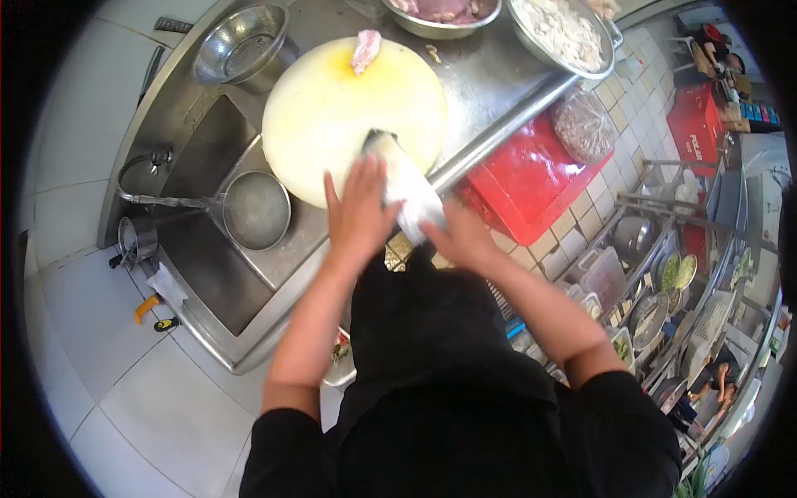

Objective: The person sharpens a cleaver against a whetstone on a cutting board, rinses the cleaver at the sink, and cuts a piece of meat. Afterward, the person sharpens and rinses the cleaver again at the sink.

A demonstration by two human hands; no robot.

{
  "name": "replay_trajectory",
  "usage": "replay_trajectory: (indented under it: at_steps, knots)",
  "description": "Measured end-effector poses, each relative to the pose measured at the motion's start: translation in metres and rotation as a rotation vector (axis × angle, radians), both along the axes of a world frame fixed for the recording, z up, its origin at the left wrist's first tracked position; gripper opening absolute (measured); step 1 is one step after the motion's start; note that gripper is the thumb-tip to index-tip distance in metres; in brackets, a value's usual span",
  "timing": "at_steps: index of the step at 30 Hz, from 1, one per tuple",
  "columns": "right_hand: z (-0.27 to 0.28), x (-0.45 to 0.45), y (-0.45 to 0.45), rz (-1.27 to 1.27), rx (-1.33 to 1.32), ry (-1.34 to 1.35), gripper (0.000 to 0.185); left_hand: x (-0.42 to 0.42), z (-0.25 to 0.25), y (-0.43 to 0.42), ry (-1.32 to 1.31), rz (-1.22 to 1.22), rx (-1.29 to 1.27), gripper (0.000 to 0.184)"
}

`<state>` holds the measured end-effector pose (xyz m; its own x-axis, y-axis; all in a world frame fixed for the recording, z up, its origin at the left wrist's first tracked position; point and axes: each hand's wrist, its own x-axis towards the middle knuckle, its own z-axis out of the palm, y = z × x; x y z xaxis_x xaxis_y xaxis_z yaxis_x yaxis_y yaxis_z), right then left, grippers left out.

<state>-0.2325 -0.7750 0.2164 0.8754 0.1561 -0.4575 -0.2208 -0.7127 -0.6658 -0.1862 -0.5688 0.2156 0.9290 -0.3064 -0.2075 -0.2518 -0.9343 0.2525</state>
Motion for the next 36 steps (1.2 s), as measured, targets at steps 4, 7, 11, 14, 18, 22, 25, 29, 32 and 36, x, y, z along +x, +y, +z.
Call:
replay_trajectory:
  at_steps: [4, 7, 11, 14, 18, 22, 25, 29, 32, 36]
  knots:
    - [-0.004, 0.042, -0.003, 0.031, -0.103, 0.017, 0.057, 0.037, -0.011, 0.000, 0.012, 0.043, 0.009, 0.077]
    - [-0.006, 0.131, 0.028, -0.018, -0.180, -0.100, 0.054, 0.136, -0.010, 0.010, 0.028, 0.092, 0.069, 0.074]
    - [-0.005, 0.132, 0.036, -0.048, -0.161, -0.084, 0.054, 0.144, -0.003, 0.008, 0.055, 0.079, 0.119, 0.076]
    - [-0.007, 0.058, 0.018, -0.017, -0.182, -0.034, 0.054, 0.059, -0.009, -0.002, -0.009, 0.055, 0.074, 0.077]
    - [-0.007, -0.001, -0.008, 0.009, -0.022, -0.032, 0.058, -0.017, 0.000, -0.014, 0.037, 0.086, -0.056, 0.077]
    - [0.002, 0.103, 0.023, 0.024, -0.216, -0.038, 0.052, 0.090, -0.021, 0.003, -0.068, 0.141, -0.035, 0.077]
    - [-0.002, 0.140, 0.039, -0.029, -0.190, -0.116, 0.052, 0.150, -0.004, 0.011, 0.036, 0.137, -0.030, 0.076]
    - [-0.007, 0.086, 0.021, -0.012, -0.181, -0.071, 0.054, 0.095, 0.006, -0.001, 0.066, 0.080, -0.003, 0.076]
    - [-0.007, -0.001, -0.008, -0.008, -0.028, -0.080, 0.055, -0.003, 0.003, -0.013, 0.039, 0.064, -0.051, 0.078]
    - [-0.003, 0.027, -0.009, 0.045, -0.128, -0.064, 0.053, 0.018, 0.000, -0.013, -0.010, 0.104, -0.010, 0.076]
